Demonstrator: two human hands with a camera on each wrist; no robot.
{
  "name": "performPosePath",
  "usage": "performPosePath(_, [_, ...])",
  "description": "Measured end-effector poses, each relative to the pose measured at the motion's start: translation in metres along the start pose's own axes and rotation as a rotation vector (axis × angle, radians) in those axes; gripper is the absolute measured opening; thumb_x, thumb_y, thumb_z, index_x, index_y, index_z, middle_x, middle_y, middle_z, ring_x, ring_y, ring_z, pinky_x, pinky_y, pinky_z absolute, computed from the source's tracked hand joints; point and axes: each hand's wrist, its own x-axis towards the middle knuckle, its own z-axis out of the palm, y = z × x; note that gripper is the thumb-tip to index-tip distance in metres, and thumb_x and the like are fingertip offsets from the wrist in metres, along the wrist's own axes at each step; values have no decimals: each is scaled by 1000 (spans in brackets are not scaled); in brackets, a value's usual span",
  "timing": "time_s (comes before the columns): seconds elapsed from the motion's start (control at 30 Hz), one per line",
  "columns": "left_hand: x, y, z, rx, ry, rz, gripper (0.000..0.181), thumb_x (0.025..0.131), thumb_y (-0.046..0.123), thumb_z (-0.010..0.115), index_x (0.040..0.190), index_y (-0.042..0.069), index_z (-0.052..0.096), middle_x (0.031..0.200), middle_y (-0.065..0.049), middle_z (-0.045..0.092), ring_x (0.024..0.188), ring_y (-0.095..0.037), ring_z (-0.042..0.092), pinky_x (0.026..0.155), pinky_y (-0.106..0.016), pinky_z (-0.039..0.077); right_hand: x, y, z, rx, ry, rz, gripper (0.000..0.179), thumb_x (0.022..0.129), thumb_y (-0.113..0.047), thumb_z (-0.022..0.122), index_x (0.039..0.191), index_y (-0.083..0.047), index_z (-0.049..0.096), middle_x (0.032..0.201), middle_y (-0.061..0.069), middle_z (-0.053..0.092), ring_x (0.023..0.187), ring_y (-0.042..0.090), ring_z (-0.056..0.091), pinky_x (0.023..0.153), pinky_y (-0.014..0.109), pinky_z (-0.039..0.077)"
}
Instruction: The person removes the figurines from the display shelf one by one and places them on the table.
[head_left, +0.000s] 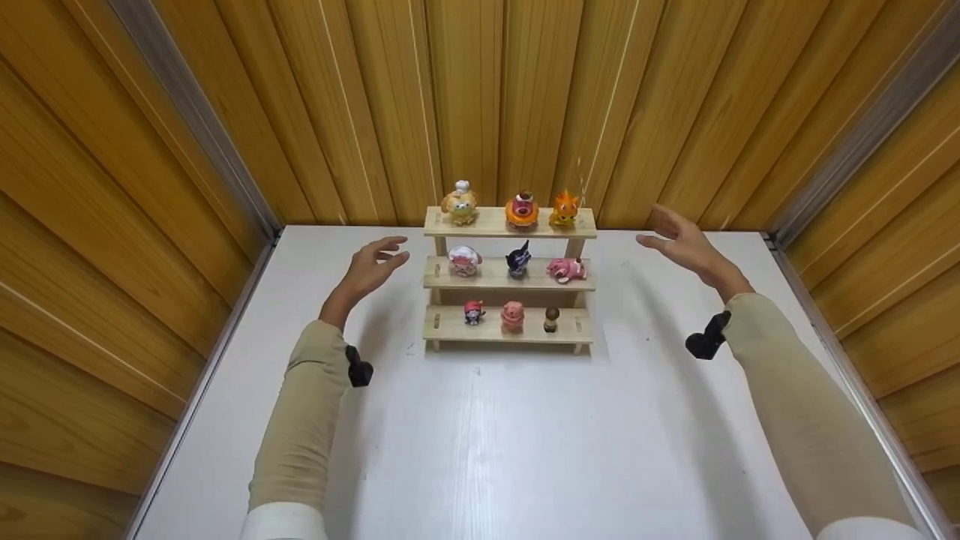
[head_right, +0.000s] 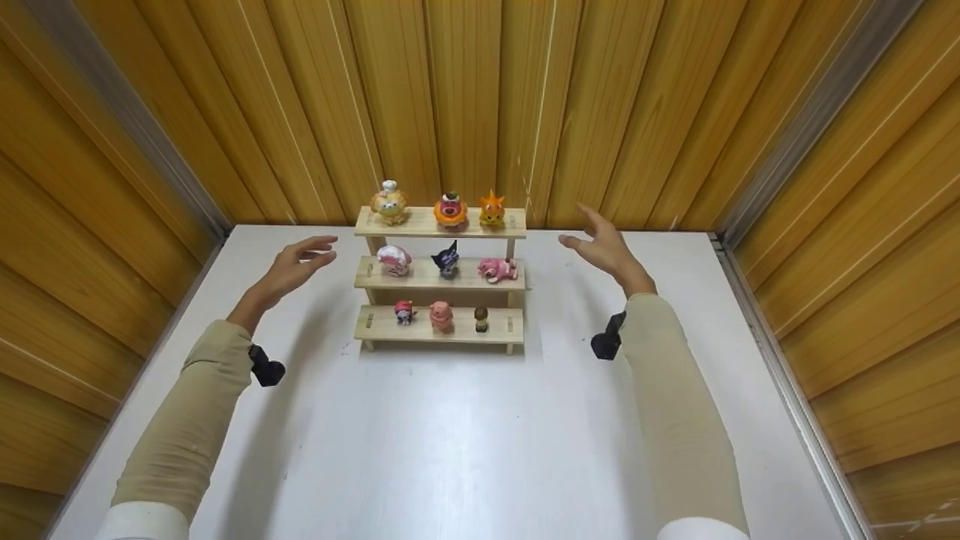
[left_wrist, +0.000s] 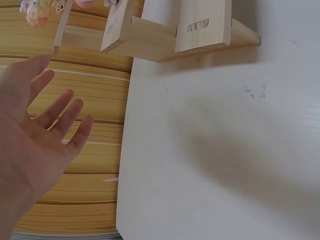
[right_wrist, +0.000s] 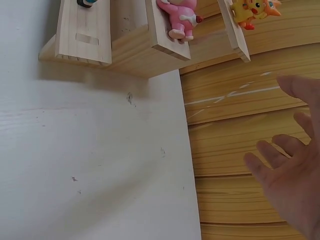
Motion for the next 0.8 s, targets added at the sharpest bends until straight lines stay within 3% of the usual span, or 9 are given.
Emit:
performPosePath(0.3, [1,-13,12,-61,-34,-36,48,105,26,57,151,14,51,152,-22,49,137,-40,52,111,-53,44,0,-27,15,81,-22,-30,77,105,-19,56,163,-1,9,166,30,17,154,48,21,123,62,23])
performPosePath(0.6, [3,-23,30,-154,-85,-40,50,106,26,56,155,17,46,151,-22,50,133,-39,55,105,-51,48,26,-21,29,143,-10,-118,78,103,-19,61,164,-6,14,166,25,25,153,43,28,123,58,27])
performPosePath(0.8, [4,-30,50,-252,-52,-31,51,108,28,53,157,18,43,149,-21,51,129,-36,57,104,-53,49,34,-28,39,188,6,-154,78,101,-12,64,164,-7,18,164,24,29,150,43,33,121,57,31])
